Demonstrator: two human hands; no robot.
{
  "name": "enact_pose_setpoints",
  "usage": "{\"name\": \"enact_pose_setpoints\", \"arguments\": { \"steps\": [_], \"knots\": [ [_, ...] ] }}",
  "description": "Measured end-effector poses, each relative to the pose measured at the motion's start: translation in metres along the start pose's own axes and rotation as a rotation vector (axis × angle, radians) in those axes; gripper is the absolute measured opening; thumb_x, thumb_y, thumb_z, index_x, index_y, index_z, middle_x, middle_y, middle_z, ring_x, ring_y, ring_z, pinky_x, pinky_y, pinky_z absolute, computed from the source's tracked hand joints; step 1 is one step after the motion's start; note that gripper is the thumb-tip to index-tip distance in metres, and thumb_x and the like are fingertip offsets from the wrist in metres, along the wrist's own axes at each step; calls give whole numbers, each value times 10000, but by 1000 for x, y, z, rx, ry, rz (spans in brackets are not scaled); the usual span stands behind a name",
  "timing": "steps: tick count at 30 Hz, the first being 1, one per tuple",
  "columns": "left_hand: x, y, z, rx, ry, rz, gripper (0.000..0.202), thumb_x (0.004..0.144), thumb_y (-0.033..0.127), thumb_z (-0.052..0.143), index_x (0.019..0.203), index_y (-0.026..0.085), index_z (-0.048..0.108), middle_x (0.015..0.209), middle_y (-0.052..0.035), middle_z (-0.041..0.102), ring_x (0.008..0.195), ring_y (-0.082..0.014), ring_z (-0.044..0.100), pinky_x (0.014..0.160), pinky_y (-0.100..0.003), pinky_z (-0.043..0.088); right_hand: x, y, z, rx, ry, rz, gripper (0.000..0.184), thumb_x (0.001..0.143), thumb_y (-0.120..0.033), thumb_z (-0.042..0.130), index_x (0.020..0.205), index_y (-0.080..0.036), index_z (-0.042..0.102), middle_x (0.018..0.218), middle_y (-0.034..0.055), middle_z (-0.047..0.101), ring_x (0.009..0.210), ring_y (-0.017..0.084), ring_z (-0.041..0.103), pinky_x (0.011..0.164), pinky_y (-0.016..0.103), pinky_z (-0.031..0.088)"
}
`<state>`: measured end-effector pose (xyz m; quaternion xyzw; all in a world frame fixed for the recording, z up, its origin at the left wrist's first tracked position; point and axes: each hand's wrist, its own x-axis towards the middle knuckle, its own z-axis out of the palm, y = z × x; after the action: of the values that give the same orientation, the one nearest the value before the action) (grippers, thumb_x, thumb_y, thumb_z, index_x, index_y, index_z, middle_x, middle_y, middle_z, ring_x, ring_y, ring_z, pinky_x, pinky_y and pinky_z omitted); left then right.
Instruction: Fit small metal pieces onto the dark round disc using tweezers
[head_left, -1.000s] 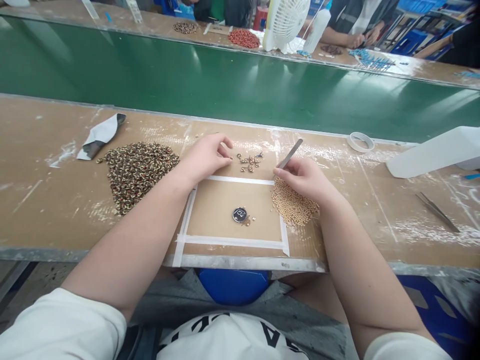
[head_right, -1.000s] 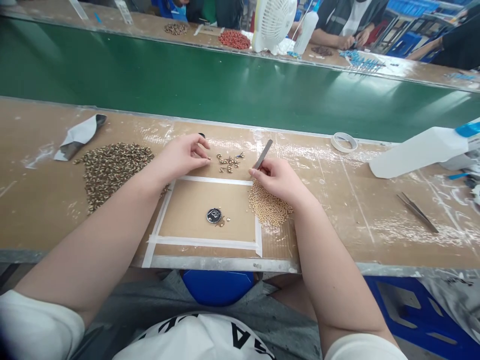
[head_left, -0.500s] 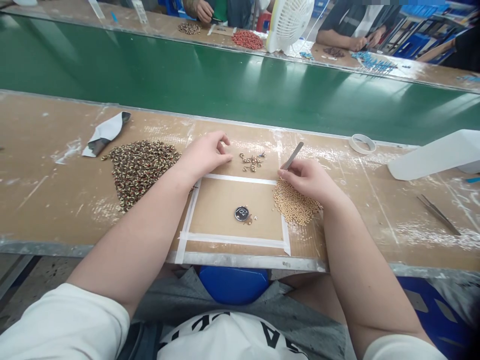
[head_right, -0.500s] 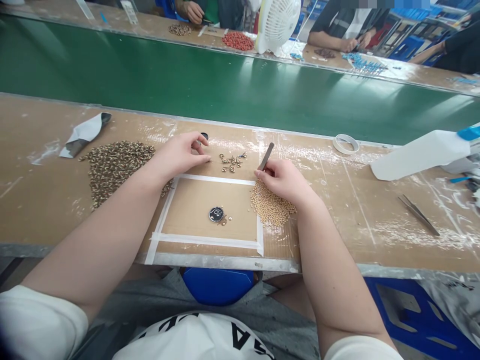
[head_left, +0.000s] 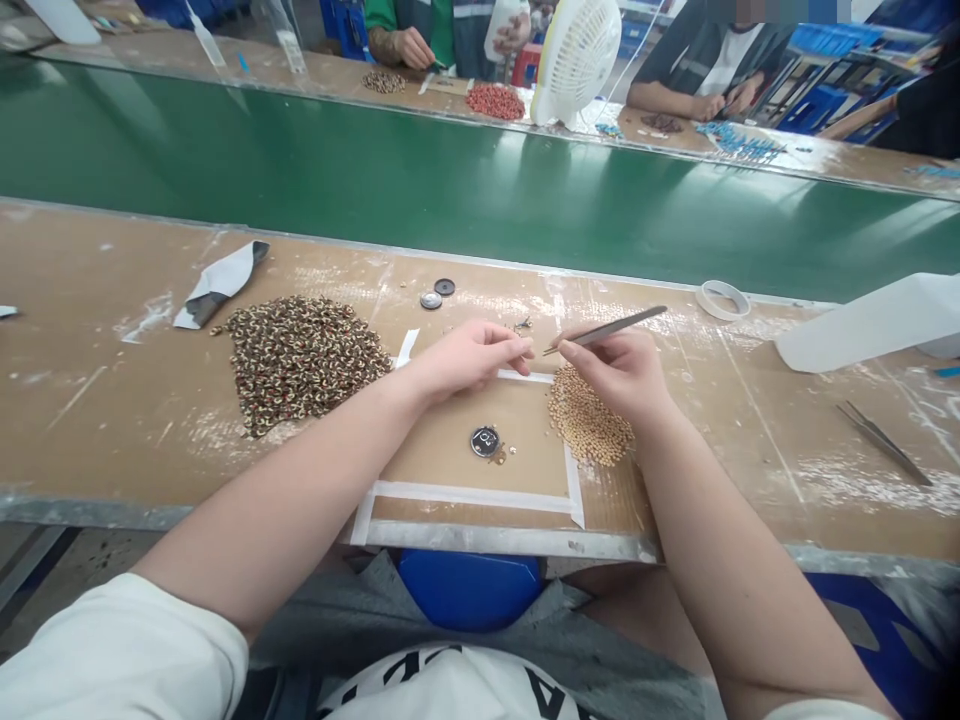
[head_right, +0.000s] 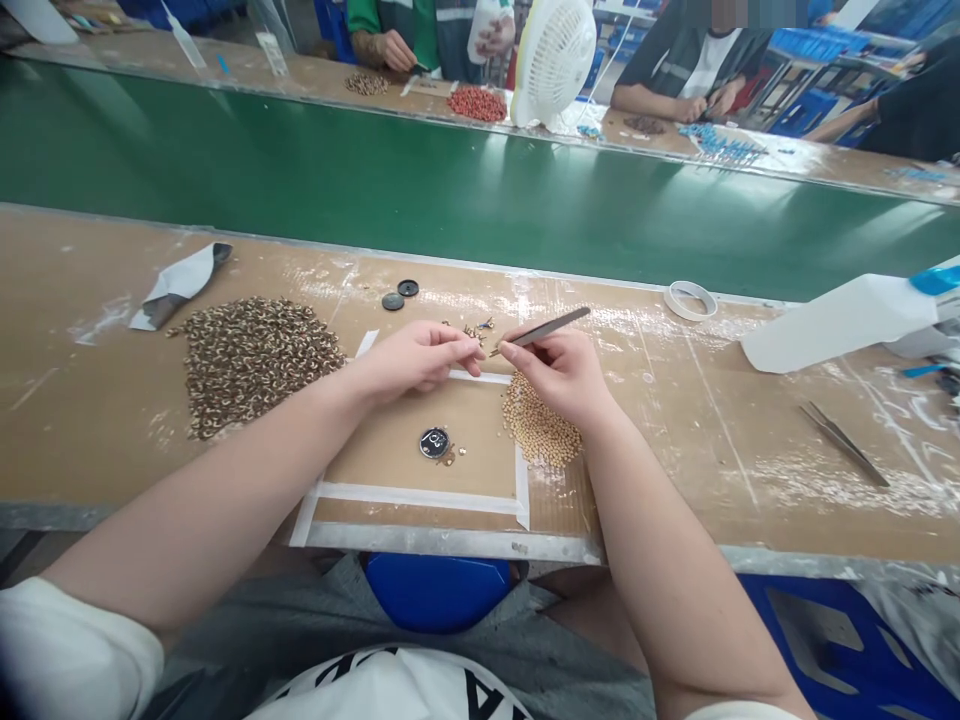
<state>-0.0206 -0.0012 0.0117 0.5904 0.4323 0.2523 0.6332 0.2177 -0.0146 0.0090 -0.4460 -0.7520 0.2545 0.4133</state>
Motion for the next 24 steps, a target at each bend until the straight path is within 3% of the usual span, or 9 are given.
{"name": "enact_pose_setpoints", "arguments": {
  "steps": [4,9,12,17,24],
  "knots": [
    [-1,-2,6,-268,-129,-80,333,967,505,645,982,185,736,1077,-122,742,473,-19,259,458,-230,150,-3,-1,8,104,37,-19,209,922,-418,717,922,-229,807,772,27,747,649,160,623,599,327,471],
    [2,-7,6,-391,-184,-73,270,948,441,702,953,173,726,1032,-77,704,479,-2,250,445,-200,130,-4,-1,10,144,-1,38,231,922,-432,713,969,-231,815,828,52,758,731,193,663,666,353,525],
    [3,-8,4,-448,-194,-94,263,949,414,707,904,155,700,971,-53,678,478,0,252,430,-189,130,-4,0,11,151,19,73,270,911,-468,721,969,-220,813,722,36,694,650,172,600,589,328,473],
    [3,-6,5,-525,-198,-126,252,980,374,671,885,140,670,856,-15,617,468,3,269,419,-161,148,-4,3,13,333,32,160,312,917,-510,722,999,-217,788,548,-43,450,490,104,371,474,283,274],
    [2,-6,7,-532,-211,-128,272,990,380,655,875,134,668,860,-17,613,461,3,264,412,-164,145,-3,3,16,323,34,159,343,899,-540,730,957,-206,780,588,-24,493,524,112,407,477,281,293]
  ]
}}
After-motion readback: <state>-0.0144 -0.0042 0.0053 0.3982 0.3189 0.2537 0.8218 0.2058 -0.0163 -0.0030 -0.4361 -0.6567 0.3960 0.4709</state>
